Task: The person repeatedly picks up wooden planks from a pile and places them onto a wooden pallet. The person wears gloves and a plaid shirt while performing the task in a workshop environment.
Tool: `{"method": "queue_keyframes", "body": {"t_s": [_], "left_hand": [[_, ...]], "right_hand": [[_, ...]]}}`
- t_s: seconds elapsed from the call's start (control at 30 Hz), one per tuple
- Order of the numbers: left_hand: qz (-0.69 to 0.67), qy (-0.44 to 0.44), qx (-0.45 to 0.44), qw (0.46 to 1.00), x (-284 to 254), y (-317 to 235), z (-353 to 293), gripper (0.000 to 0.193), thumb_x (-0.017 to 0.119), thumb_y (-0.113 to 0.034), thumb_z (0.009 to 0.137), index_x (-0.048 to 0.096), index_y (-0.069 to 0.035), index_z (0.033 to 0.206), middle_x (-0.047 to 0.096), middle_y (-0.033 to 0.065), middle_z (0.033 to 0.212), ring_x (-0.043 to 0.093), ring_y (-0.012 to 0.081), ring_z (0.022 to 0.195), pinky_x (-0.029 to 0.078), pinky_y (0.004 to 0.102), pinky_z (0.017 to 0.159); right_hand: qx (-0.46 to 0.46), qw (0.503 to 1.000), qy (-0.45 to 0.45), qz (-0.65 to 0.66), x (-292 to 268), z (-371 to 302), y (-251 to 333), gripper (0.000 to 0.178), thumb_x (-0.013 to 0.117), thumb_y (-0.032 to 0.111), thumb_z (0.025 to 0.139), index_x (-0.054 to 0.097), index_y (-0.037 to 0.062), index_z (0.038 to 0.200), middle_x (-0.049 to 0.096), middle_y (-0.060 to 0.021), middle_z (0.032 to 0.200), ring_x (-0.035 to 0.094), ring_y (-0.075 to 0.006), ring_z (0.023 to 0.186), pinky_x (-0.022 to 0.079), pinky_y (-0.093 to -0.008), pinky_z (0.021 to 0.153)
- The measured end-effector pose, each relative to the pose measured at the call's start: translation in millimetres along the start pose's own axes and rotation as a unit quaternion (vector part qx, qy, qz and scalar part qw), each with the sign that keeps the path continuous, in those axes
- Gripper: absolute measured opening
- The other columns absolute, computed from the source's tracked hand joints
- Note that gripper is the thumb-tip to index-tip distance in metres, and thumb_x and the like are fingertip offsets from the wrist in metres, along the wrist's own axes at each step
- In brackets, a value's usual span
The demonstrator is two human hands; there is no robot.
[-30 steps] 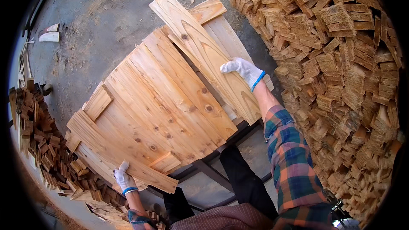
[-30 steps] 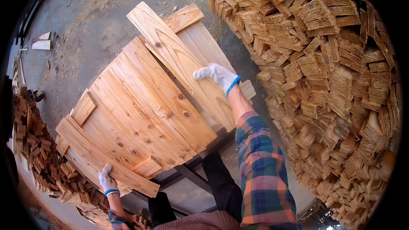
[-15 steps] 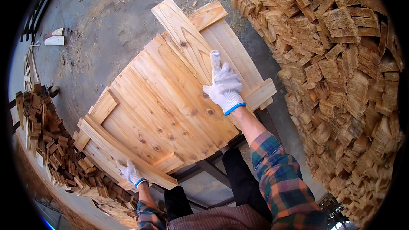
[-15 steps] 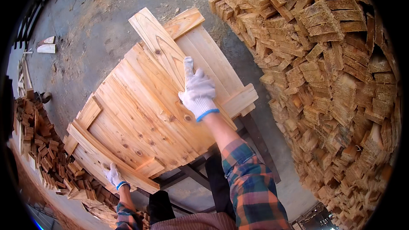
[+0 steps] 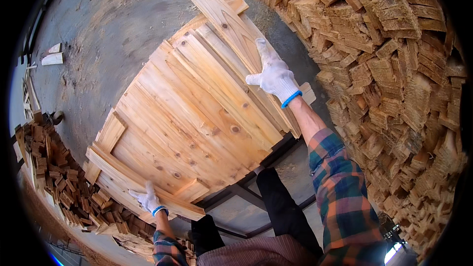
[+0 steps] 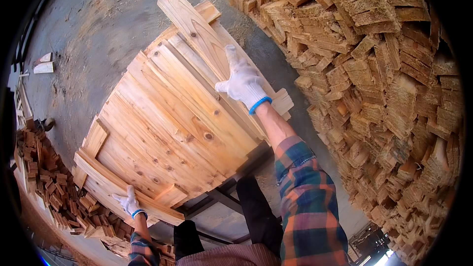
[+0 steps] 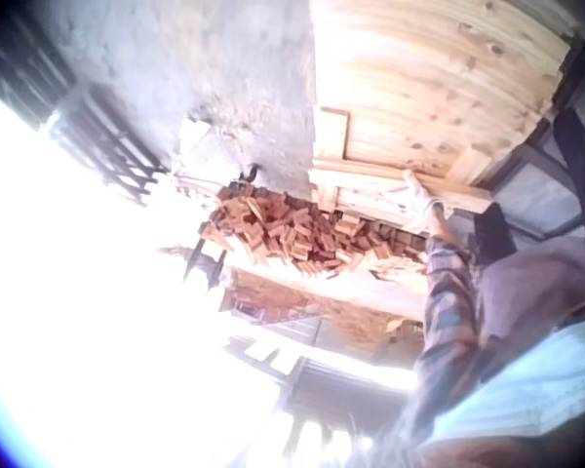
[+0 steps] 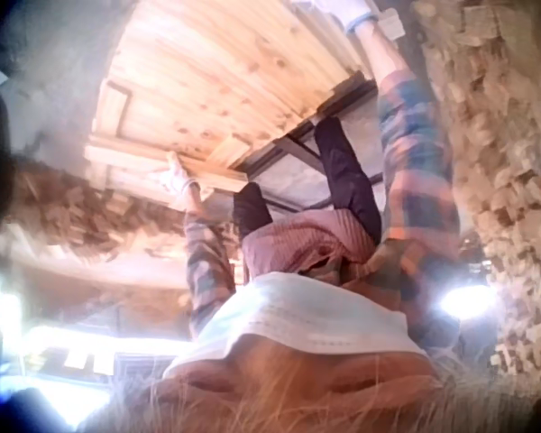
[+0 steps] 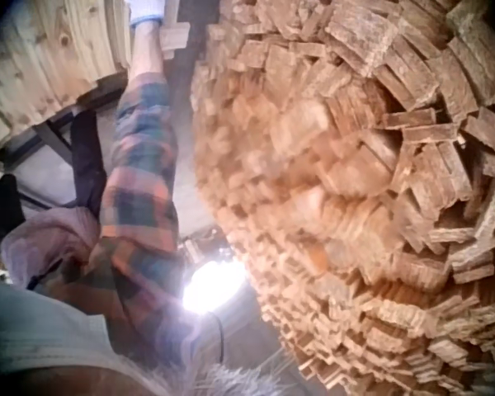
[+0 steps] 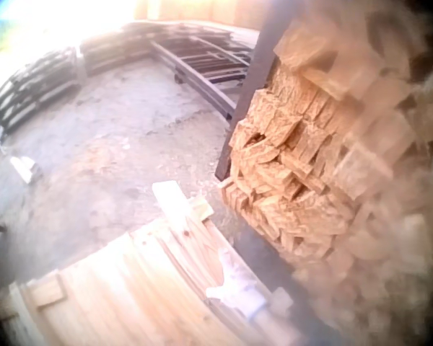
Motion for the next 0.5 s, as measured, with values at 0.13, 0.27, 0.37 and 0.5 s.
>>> {"method": "queue_keyframes", "body": {"t_s": [0.13,0.27,0.37,0.5], "left_hand": [[0.015,-0.02,-0.009,1.0,-10.9,8.6,-7.8,0.111,0.074,-0.054,0.077,0.015,-0.004,0.157,0.047,0.0323,0.141,0.054,0.0419,0.12,0.042,0.0443,0.102],[-0.001,0.013,-0.003,1.0,-1.3,-10.2,-6.3,0.111,0.074,-0.054,0.078,0.014,-0.002,0.157,0.047,0.0331,0.14,0.055,0.0421,0.119,0.043,0.0442,0.101],[-0.041,0.002,0.005,0.999,-0.4,3.1,-5.8,0.111,0.074,-0.052,0.079,0.014,0.0,0.156,0.046,0.0327,0.141,0.055,0.0411,0.119,0.043,0.0433,0.102],[-0.068,0.01,0.002,0.998,-0.3,-6.5,-11.1,0.111,0.075,-0.051,0.079,0.015,0.001,0.156,0.044,0.0321,0.143,0.053,0.0402,0.121,0.042,0.043,0.103]], "right_hand": [[-0.023,0.997,-0.005,-0.068,-6.4,-46.0,50.1,0.122,0.083,0.043,0.071,0.005,0.0104,0.159,0.051,-0.0277,0.128,0.059,-0.0423,0.108,0.05,-0.0477,0.093],[-0.052,0.967,0.001,-0.249,59.7,-47.0,91.2,0.108,0.073,0.045,0.08,0.01,0.0042,0.158,0.052,-0.0197,0.118,0.055,-0.0277,0.105,0.045,-0.0415,0.085],[-0.04,0.981,0.0,-0.189,64.0,-41.0,92.4,0.114,0.079,0.042,0.074,0.011,0.0016,0.156,0.053,-0.0169,0.115,0.056,-0.03,0.104,0.046,-0.0418,0.087],[-0.017,0.989,0.068,-0.129,47.6,-38.6,82.0,0.121,0.08,0.042,0.073,0.002,0.0082,0.158,0.052,-0.0208,0.119,0.058,-0.0351,0.107,0.049,-0.0475,0.089]]}}
Point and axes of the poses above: each hand's wrist, its own z-axis towards the middle knuckle, its own x-axis out of the palm, y = z × x, the point moved 8 cm from there along z, towards the middle knuckle
